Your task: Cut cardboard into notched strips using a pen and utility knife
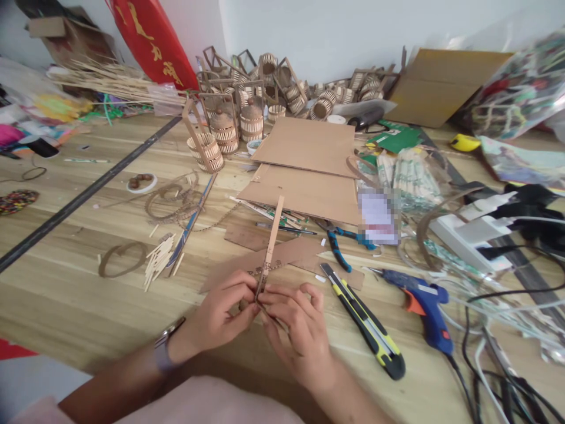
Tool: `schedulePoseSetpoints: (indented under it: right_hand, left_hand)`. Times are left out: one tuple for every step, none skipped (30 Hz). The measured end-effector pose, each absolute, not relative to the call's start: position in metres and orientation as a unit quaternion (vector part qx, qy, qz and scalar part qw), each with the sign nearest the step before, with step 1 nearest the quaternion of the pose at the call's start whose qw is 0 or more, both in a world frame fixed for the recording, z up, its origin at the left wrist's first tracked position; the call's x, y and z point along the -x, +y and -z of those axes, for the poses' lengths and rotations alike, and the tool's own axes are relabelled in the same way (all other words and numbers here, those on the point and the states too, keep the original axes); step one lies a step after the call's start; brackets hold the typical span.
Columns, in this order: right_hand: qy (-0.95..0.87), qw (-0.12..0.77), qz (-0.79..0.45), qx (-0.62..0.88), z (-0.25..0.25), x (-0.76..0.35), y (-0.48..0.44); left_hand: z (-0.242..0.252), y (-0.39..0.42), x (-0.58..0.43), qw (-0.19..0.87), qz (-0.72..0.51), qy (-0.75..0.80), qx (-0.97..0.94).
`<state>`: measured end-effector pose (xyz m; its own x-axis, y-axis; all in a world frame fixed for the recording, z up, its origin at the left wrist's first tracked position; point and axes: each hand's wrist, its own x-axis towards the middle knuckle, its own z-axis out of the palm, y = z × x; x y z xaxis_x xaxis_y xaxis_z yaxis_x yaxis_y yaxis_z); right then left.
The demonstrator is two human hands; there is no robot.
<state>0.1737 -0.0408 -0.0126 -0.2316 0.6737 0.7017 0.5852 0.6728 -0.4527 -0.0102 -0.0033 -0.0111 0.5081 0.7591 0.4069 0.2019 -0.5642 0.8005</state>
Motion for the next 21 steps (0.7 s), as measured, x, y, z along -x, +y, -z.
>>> schedulePoseSetpoints:
  right_hand:
    - [-0.787,0.469,-0.036,0.4,0.0123,-0.1733,-0.0402]
    - [-0.791,0.464,-0.027,0.398,0.0121,-0.1731,-0.0396]
    - [-0.794,0.46,-0.019,0.396,0.0118,-0.173,-0.0391]
    - [-0.797,0.456,-0.015,0.394,0.0114,-0.173,-0.0386]
    - [-0.8,0.453,-0.012,0.393,0.0111,-0.173,-0.0383]
    - [-0.802,0.451,-0.011,0.393,0.0107,-0.1731,-0.0381]
    - [-0.802,0.45,-0.012,0.393,0.0103,-0.173,-0.0379]
    - [-0.8,0.452,-0.014,0.394,0.0099,-0.1729,-0.0377]
    - [-0.797,0.456,-0.018,0.396,0.0097,-0.1726,-0.0375]
    - [-0.792,0.461,-0.024,0.399,0.0096,-0.1724,-0.0374]
    - [-0.786,0.467,-0.031,0.403,0.0097,-0.1722,-0.0372]
    - [-0.779,0.474,-0.039,0.408,0.01,-0.1721,-0.037]
    - [-0.771,0.481,-0.047,0.415,0.0104,-0.1722,-0.0367]
    - [-0.763,0.484,-0.056,0.425,0.0109,-0.1725,-0.0365]
    - [-0.755,0.484,-0.063,0.438,0.0115,-0.173,-0.0363]
    - [-0.748,0.482,-0.069,0.451,0.0121,-0.1735,-0.0361]
    - [-0.742,0.479,-0.074,0.462,0.0128,-0.1739,-0.036]
    - [-0.739,0.48,-0.077,0.467,0.0134,-0.1741,-0.0359]
    - [-0.737,0.485,-0.077,0.464,0.014,-0.174,-0.0359]
    - [-0.738,0.491,-0.074,0.457,0.0144,-0.1736,-0.0361]
    - [-0.741,0.495,-0.07,0.448,0.0145,-0.1728,-0.0363]
  left_hand:
    - [0.0109,-0.0035,0.0102,0.35,-0.394,0.301,-0.795]
    - [0.0106,-0.0036,0.0102,0.347,-0.397,0.299,-0.795]
    - [0.0104,-0.0035,0.0102,0.347,-0.398,0.299,-0.795]
    - [0.0103,-0.0033,0.0102,0.35,-0.399,0.3,-0.793]
    - [0.0101,-0.003,0.0102,0.355,-0.398,0.3,-0.791]
    - [0.0099,-0.0026,0.0102,0.361,-0.397,0.301,-0.788]
    - [0.0098,-0.0022,0.0101,0.366,-0.397,0.302,-0.786]
    - [0.0097,-0.0018,0.0101,0.37,-0.396,0.302,-0.784]
    - [0.0096,-0.0014,0.0101,0.373,-0.396,0.302,-0.783]
    - [0.0095,-0.0011,0.0102,0.374,-0.395,0.302,-0.783]
    - [0.0094,-0.0008,0.0104,0.375,-0.393,0.302,-0.783]
    - [0.0094,-0.0006,0.0107,0.376,-0.392,0.301,-0.784]
    - [0.0092,-0.0004,0.011,0.375,-0.391,0.3,-0.785]
    - [0.0091,-0.0003,0.0114,0.375,-0.388,0.298,-0.787]
    - [0.009,-0.0002,0.0117,0.373,-0.385,0.297,-0.79]
    - [0.0089,-0.0002,0.0119,0.372,-0.38,0.295,-0.794]
    - [0.0089,-0.0002,0.012,0.37,-0.374,0.294,-0.798]
    - [0.0091,-0.0003,0.0119,0.369,-0.37,0.294,-0.8]
    - [0.0094,-0.0005,0.0118,0.37,-0.368,0.297,-0.8]
    - [0.0098,-0.0008,0.0114,0.373,-0.367,0.303,-0.797]
    - [0.0104,-0.0012,0.0111,0.38,-0.365,0.311,-0.791]
